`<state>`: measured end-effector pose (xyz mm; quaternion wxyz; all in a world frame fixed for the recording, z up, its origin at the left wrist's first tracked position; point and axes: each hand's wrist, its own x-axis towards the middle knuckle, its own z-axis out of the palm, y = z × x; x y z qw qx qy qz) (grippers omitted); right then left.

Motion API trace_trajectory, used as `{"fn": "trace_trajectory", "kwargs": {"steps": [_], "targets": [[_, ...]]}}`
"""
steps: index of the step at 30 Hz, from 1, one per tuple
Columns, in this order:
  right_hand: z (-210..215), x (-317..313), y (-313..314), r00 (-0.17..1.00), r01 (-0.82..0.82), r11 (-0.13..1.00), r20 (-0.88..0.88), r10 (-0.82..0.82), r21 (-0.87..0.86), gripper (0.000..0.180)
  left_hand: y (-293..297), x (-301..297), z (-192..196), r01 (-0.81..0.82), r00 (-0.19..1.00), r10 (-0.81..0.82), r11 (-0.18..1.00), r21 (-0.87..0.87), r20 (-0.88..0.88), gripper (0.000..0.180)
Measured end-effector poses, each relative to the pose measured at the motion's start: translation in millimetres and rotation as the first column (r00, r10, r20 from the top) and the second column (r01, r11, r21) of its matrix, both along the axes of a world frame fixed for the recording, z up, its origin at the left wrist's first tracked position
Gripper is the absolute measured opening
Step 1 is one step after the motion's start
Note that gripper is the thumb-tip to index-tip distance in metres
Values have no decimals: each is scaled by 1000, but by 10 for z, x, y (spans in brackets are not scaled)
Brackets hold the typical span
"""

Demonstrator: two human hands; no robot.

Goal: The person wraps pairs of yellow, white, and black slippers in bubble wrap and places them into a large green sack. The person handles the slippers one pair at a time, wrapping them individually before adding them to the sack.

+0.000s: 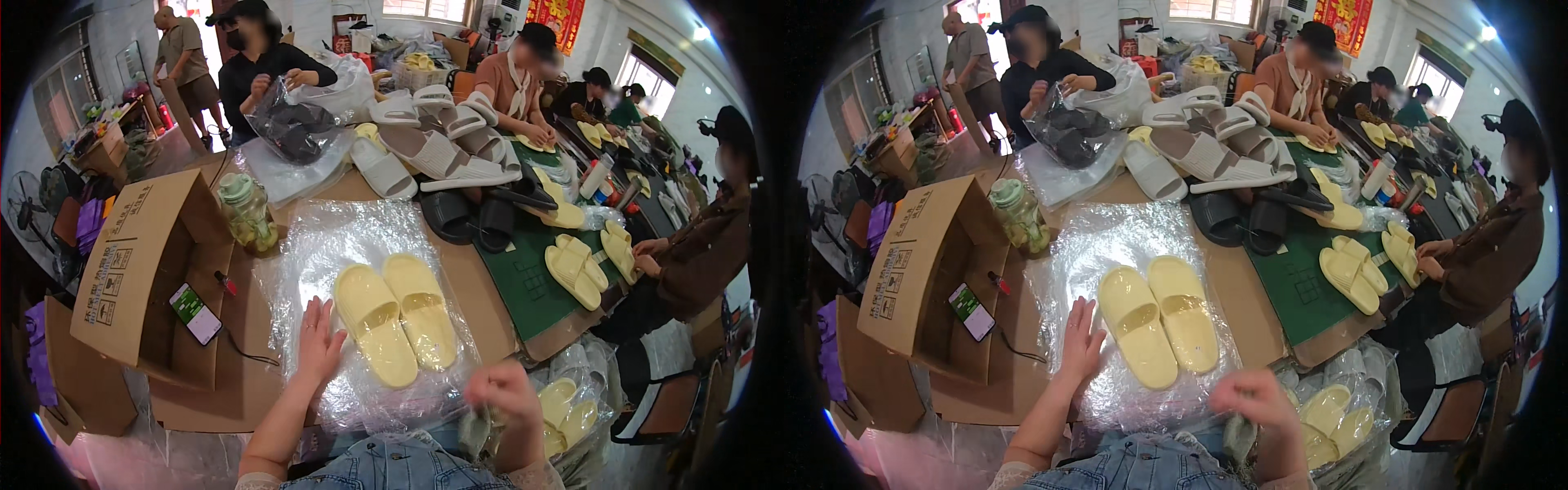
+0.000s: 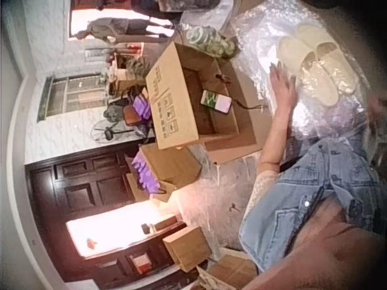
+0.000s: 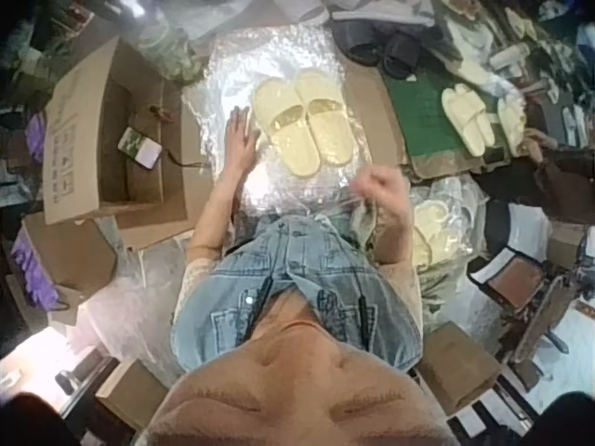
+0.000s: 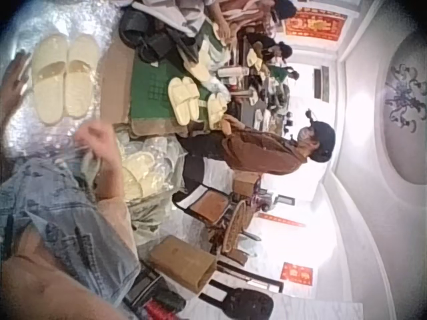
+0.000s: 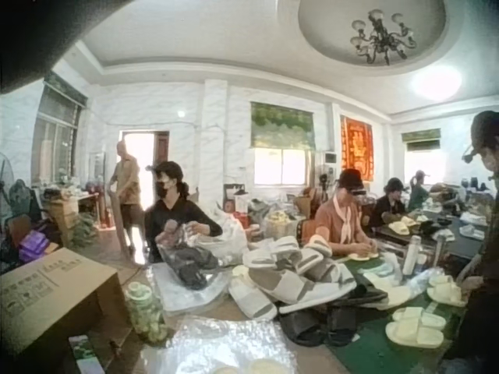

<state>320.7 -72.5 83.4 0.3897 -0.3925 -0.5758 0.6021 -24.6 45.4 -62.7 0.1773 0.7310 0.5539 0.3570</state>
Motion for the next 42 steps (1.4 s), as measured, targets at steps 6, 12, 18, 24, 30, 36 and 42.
{"fn": "trace_trajectory", "kwargs": {"steps": [6, 12, 18, 24, 30, 36, 42], "targets": [[-408, -776, 1077, 654, 275, 919, 645, -395, 283, 47, -3, -21, -89, 41, 991, -38, 999, 21, -131, 65], [-1333, -1086, 1472, 458, 372, 783, 636, -622, 499, 40, 43, 90, -42, 122, 985, -119, 992, 24, -124, 67], [-1530, -1122, 1409, 603, 325, 799, 540, -587, 506, 23, -23, 33, -84, 0, 999, -1, 1000, -27, -33, 49], [-1267, -393, 601, 596, 281, 848, 611, -521, 449, 24, 34, -7, -156, 115, 985, -117, 993, 17, 126, 38], [-424, 826, -443, 317, 350, 855, 810, -493, 383, 26, 16, -21, -176, 75, 993, -72, 997, -33, 97, 32], [295, 1845, -1174, -158, 379, 862, 941, -298, 337, 26, 20, -23, -155, 72, 997, -72, 997, 7, 24, 30], [-579, 2315, -953, -106, 284, 940, 980, -166, 190, 26, 28, -35, -190, 86, 996, -87, 995, 40, 19, 31]]}}
